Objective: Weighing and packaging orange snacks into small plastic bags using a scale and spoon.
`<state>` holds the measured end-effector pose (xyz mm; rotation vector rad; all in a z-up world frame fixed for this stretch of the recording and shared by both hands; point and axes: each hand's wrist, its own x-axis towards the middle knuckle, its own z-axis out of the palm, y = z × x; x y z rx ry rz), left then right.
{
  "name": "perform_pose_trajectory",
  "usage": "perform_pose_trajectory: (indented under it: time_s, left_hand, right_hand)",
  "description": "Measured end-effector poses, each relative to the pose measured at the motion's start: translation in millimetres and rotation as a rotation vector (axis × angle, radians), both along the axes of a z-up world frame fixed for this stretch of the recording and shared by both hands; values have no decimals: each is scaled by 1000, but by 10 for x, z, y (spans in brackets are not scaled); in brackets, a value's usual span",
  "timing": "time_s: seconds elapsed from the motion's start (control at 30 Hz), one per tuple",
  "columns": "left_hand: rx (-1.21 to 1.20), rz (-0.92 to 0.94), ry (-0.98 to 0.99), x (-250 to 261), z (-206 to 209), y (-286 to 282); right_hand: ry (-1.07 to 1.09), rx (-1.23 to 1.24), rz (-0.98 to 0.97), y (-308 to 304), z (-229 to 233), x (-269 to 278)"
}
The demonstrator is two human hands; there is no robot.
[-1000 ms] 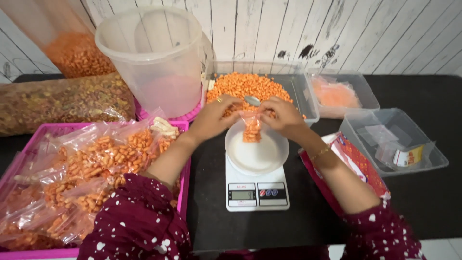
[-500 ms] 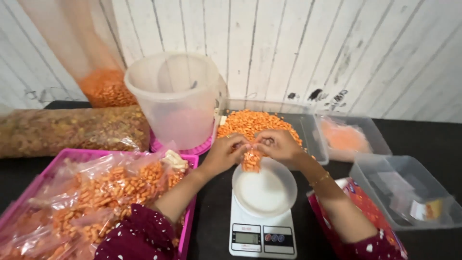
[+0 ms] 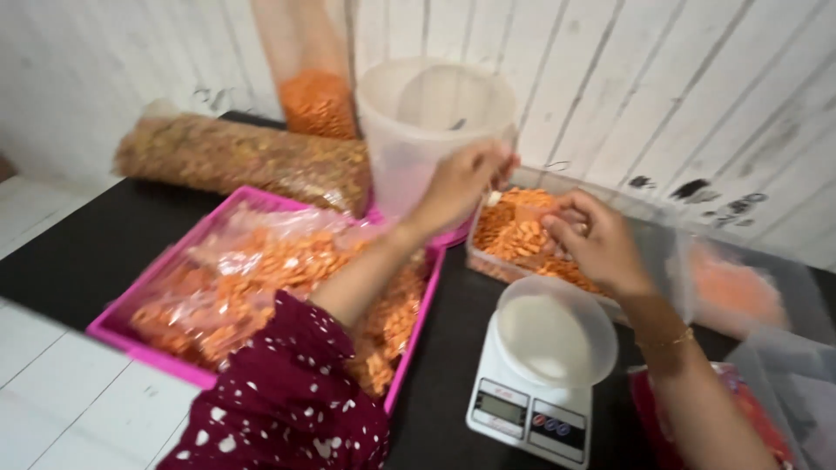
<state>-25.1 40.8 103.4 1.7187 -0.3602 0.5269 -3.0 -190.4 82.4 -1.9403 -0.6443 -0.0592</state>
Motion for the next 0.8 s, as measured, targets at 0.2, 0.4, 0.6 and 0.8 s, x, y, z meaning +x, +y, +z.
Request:
perform_pose_trajectory:
  time_s: [0.2, 0.4, 0.6, 0.8]
  left_hand:
    - [-110, 86, -92, -389, 144, 754]
    - [-368, 247, -86, -606, -359, 1222]
    - [-292, 406, -180, -764, -351, 1292]
    - [-15, 409, -268, -906, -376, 1214]
  right_hand:
    - [205, 38, 427, 1082, -130, -566]
    - [-187, -183, 418, 1850, -355, -1055]
    - [-425, -167, 442, 1973, -451, -1163]
    - [-477, -194, 405, 1767, -313, -1182]
